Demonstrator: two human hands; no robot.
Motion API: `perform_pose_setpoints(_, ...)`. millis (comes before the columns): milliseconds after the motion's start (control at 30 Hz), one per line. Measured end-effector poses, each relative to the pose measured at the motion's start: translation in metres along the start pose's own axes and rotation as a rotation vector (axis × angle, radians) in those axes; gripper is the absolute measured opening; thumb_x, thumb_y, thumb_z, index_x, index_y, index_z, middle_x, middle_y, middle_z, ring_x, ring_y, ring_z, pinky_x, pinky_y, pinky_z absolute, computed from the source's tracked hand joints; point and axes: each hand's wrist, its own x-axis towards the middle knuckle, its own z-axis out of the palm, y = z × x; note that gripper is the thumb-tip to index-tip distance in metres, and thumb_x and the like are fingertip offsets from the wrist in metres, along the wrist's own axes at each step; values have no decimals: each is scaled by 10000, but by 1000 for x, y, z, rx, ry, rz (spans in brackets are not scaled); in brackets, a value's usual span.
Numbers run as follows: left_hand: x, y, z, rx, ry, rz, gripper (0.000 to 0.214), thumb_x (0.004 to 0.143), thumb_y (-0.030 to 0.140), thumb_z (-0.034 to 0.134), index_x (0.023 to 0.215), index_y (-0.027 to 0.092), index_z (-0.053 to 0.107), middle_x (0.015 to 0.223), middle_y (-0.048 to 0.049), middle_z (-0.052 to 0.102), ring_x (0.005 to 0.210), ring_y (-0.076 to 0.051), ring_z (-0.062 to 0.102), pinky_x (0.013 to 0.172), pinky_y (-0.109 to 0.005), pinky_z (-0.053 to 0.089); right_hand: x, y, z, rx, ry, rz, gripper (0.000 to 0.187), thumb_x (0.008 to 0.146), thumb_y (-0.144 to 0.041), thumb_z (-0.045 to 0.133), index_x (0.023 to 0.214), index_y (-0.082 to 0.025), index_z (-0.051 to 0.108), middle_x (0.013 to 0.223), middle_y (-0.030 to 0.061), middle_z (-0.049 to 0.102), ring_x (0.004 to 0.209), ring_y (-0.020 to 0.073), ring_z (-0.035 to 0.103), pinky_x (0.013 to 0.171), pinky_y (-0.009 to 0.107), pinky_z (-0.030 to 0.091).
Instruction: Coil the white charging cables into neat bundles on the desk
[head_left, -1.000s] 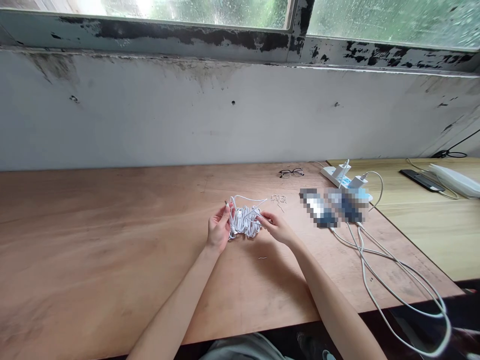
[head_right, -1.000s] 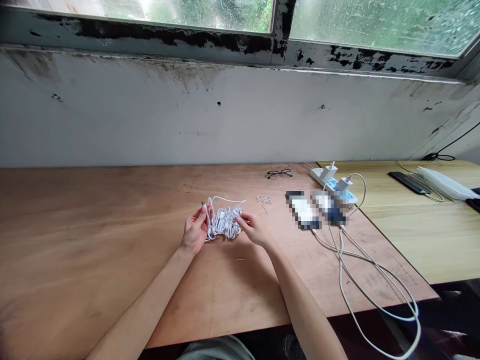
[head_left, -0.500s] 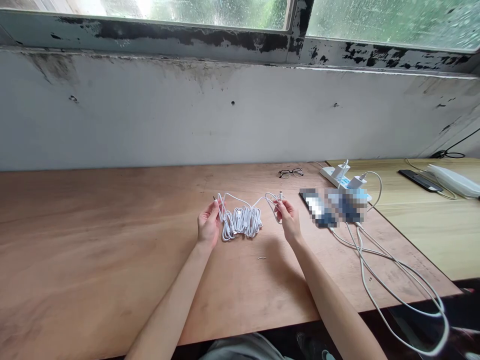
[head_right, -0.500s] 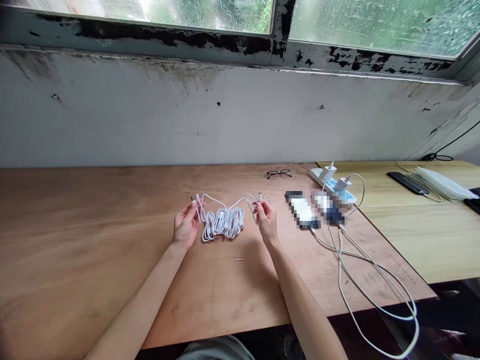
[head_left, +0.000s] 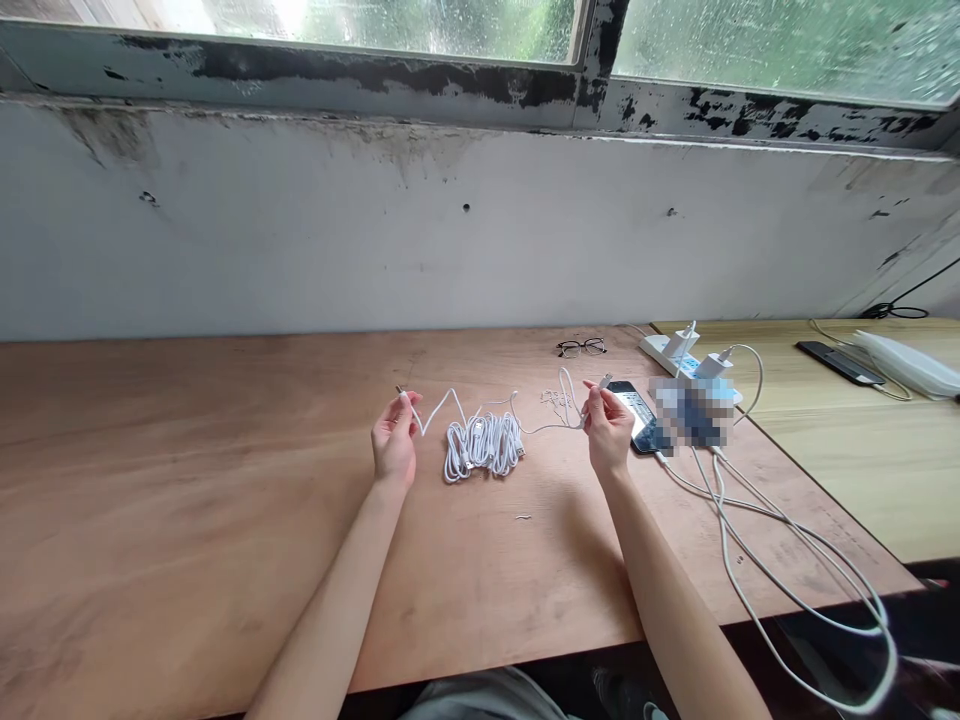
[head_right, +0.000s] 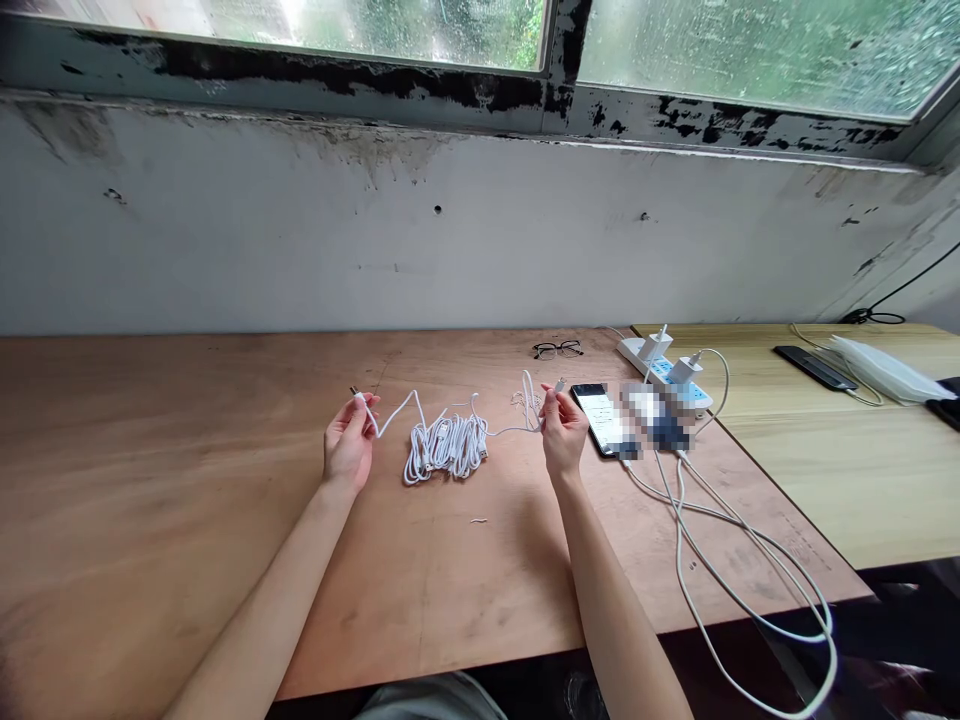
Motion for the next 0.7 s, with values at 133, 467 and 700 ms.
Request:
perform_pose_setpoints(133,-2,8,1,-51,-101,-2,323,626,450,738,778,180,646,527,56,530,500,-47,460,496,-169,339,9,3,-6,90,-63,28,379,745,-484,614,994,-198,617,598,-52,436,404,45,309,374,207,246)
perform_pose_setpoints(467,-38,6,21,185,-559,-131,316,714,466,660,817,186,553,881,-87,714,583,-135,618,560,-239,427,-16,-7,17,268,-299,207,319,738,-464,631,959,-235,599,624,-50,435,468,68,394,427,209,395)
perform_pose_setpoints(700,-56,-5,26,307,-810,-216,252,758,428,624,836,195,563,911,-97,699,571,-131,624,512,-222,417,-33,-3,28,345,-505,303,313,733,-472,641,943,-240,631,619,-37,438,547,98,459,502,242,478)
